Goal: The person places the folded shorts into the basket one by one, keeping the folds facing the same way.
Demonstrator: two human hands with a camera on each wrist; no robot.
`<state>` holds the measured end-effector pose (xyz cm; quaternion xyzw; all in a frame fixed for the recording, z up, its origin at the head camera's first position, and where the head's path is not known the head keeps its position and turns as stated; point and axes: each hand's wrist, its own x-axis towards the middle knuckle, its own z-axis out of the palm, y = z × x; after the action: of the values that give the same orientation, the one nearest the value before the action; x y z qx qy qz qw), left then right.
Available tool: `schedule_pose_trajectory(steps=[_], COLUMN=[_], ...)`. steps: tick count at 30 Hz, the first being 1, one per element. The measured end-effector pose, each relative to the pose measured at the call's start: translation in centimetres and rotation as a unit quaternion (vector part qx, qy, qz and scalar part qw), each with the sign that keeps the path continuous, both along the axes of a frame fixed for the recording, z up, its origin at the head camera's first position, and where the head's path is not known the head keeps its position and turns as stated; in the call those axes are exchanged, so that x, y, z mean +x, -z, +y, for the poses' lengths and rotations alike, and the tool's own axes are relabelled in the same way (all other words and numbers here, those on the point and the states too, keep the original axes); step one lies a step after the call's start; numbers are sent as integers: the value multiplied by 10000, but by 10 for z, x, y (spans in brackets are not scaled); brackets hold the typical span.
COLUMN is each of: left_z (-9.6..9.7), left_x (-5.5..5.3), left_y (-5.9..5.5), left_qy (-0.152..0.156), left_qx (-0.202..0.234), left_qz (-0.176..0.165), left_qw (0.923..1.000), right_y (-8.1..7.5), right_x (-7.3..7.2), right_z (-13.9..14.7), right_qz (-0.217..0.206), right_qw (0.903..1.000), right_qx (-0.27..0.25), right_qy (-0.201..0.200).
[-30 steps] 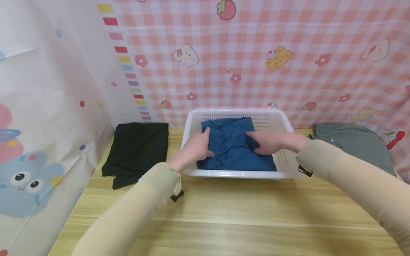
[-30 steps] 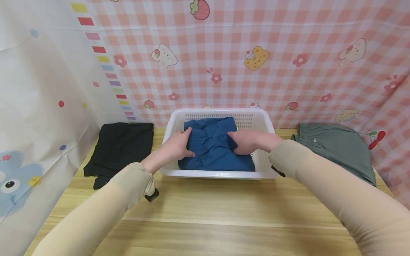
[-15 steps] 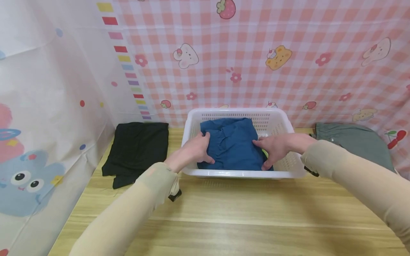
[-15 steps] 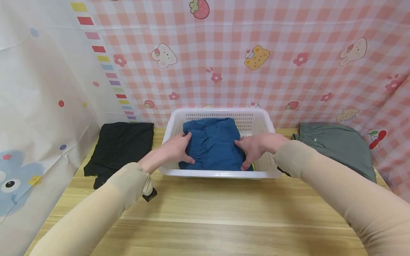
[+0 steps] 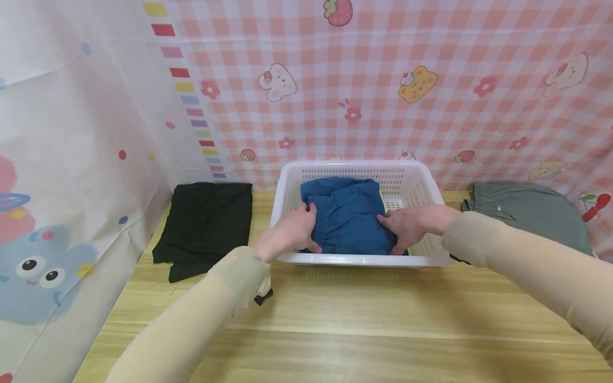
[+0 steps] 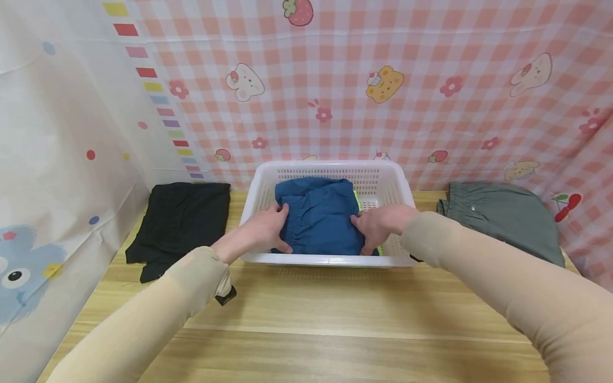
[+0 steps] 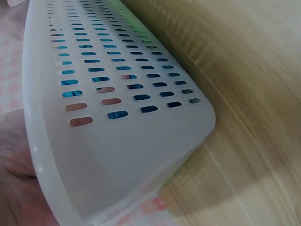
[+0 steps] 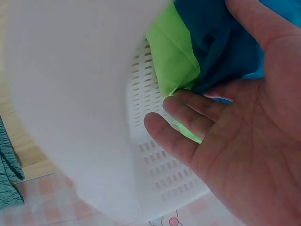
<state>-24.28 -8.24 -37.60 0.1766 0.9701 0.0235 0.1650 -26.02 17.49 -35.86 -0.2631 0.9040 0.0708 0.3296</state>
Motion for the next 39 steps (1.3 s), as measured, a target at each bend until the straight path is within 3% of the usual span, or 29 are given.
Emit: schedule_pose_trajectory(steps=[9,16,23,30,39], left_z=[4,3,0,-8,-19], left_x=[2,4,8,14,21], left_y=[4,3,1,0,-5], left_qy=[76,32,-50,-180,-204], left_qx=[-205,-86,372,1046,1756], left_qz=[110,34,-16,181,501], left_qw=[9997,10000,9993,9942,9830], right_y=[6,4,-6,-23,-32], right_x=[1,0,2,7,17], right_z=[-4,-4,3,11,13], right_qz=[-35,-65,-25,417,1021], right_qw=[9993,9992,9997,9977,9828], right_qx=[378,382,84,-479,-1472], right_qy=[68,80,223,235,449])
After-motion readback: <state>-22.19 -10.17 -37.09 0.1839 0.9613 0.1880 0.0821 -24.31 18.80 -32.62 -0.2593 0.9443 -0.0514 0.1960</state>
